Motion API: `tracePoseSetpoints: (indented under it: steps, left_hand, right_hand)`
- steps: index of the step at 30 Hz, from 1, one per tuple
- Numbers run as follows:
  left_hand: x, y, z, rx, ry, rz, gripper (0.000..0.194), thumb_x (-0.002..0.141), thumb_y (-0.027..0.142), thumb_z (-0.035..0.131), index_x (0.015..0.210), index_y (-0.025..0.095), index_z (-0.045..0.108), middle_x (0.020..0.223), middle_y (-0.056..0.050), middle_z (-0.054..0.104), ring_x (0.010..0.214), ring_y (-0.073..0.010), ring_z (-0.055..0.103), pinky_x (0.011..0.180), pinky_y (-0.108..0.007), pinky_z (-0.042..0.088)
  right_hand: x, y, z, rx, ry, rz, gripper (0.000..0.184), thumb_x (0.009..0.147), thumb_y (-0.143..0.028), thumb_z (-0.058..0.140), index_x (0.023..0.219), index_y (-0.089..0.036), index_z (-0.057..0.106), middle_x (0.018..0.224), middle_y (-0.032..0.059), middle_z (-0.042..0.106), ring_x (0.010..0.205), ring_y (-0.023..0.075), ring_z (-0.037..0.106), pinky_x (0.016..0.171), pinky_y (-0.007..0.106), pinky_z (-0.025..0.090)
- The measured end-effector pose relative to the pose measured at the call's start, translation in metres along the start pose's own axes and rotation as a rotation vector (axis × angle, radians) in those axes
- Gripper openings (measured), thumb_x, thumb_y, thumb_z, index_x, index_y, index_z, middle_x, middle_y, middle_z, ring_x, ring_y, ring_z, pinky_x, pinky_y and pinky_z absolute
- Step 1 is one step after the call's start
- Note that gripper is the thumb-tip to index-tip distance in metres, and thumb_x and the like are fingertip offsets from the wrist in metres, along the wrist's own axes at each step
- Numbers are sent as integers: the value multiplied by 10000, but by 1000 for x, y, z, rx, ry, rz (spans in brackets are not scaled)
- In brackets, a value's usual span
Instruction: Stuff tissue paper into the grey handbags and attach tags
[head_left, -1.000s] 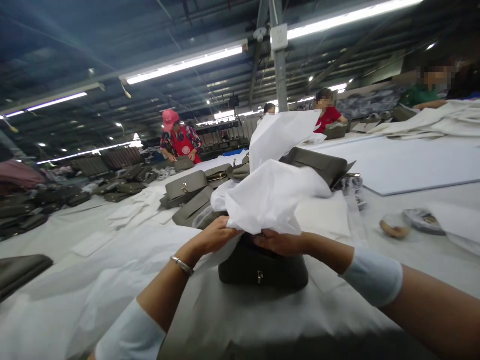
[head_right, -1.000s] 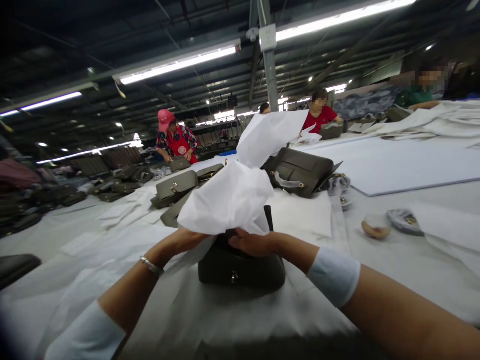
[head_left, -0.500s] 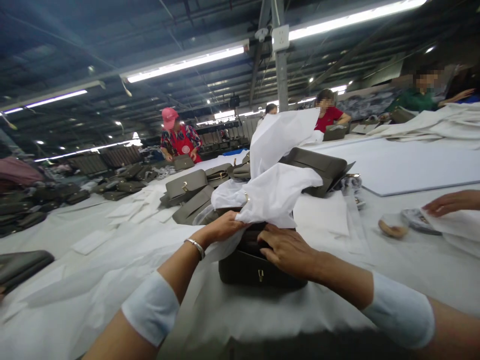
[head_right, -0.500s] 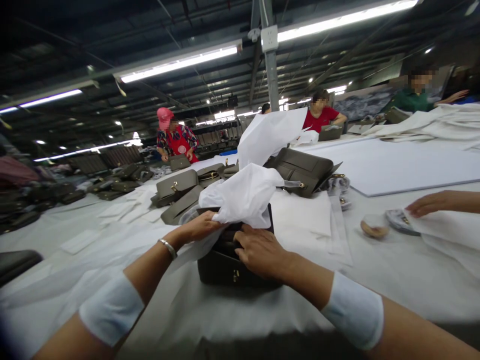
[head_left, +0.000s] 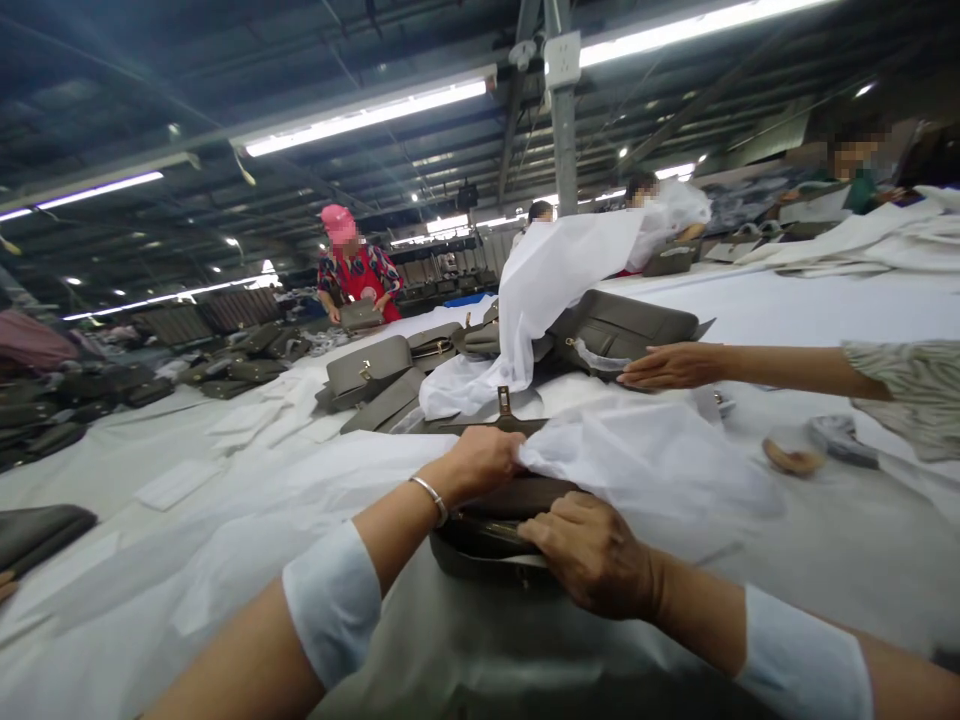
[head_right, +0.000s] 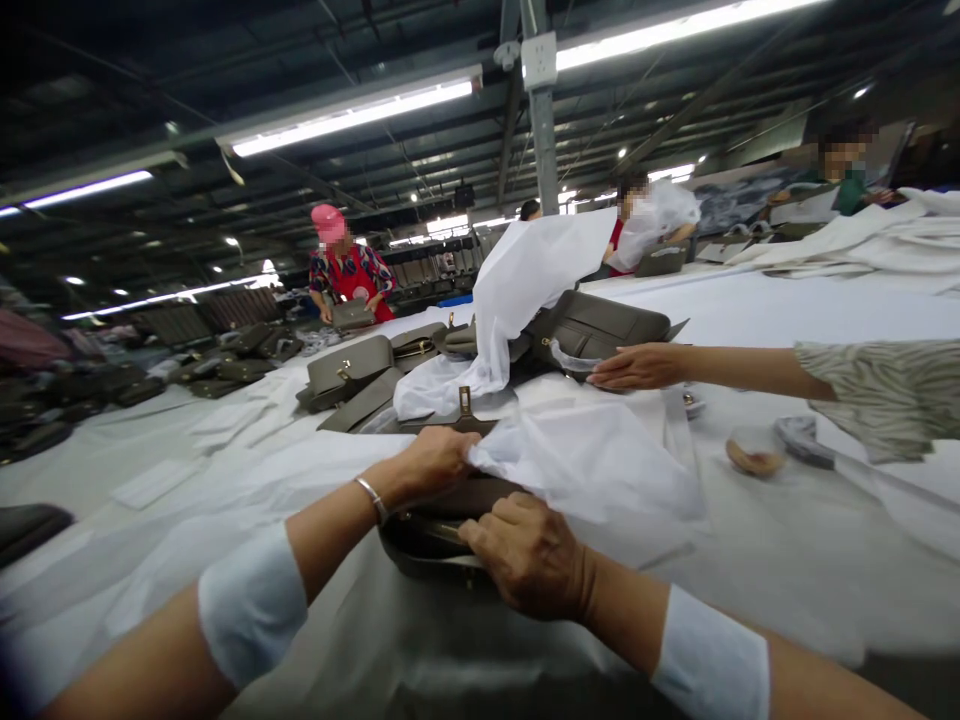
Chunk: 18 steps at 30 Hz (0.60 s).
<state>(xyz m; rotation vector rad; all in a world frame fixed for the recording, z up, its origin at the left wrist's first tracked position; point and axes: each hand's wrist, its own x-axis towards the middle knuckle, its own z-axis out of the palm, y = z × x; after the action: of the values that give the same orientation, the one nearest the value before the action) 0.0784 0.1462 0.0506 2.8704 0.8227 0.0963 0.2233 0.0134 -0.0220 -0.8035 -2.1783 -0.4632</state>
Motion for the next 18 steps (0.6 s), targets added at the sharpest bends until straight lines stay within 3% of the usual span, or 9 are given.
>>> tracePoseSetpoints:
  steps: [4,8,10,13,15,18]
  left_hand:
    - [-4,16,11,56,26,81,285,839,288,500,1075,129,521,893,-120,640,823,-272,597,740,-367,442]
    - [-21,19,2,110,131,319,464,761,324,654,1158,164,474,1117,-96,576,993,-244,527,861,-351,434]
    - [-31,17,-1,283,216,399,400,820,273,604,1189,174,484,1165,-104,554,1052,-271,480,908,-406,399]
    - [-44,16,1,458,286,434,372,932,230,447,1295,152,425,1070,-109,587,930,-256,495,800,-401,418]
    - [-50,16,4,400,246,463,362,954,207,396,1307,129,408,1000,-95,607,835,-223,500,747,-363,426]
    - [-53,19,4,193,74,452,271,937,165,392,1181,149,507,964,-75,629,841,-198,537,780,-323,439]
  right_hand:
    - [0,5,4,26,105,102,243,858,-98,435,1073,-146,536,740,35,597,664,167,529,651,301,412]
    - [-1,8,8,69,146,88,264,846,-75,425,1084,-140,520,770,42,617,684,163,541,670,278,452]
    - [-3,9,10,72,170,64,287,829,-59,436,1097,-129,510,792,48,633,693,162,549,673,273,453]
    - [-8,10,13,91,154,53,284,829,-64,433,1094,-130,510,815,53,639,744,169,566,709,284,456]
    - [-10,10,14,108,153,47,241,856,-92,425,1074,-134,516,805,49,630,757,171,565,723,289,458]
    - [-11,9,12,101,150,55,161,900,-148,417,1003,-132,539,771,52,613,720,168,544,713,295,463]
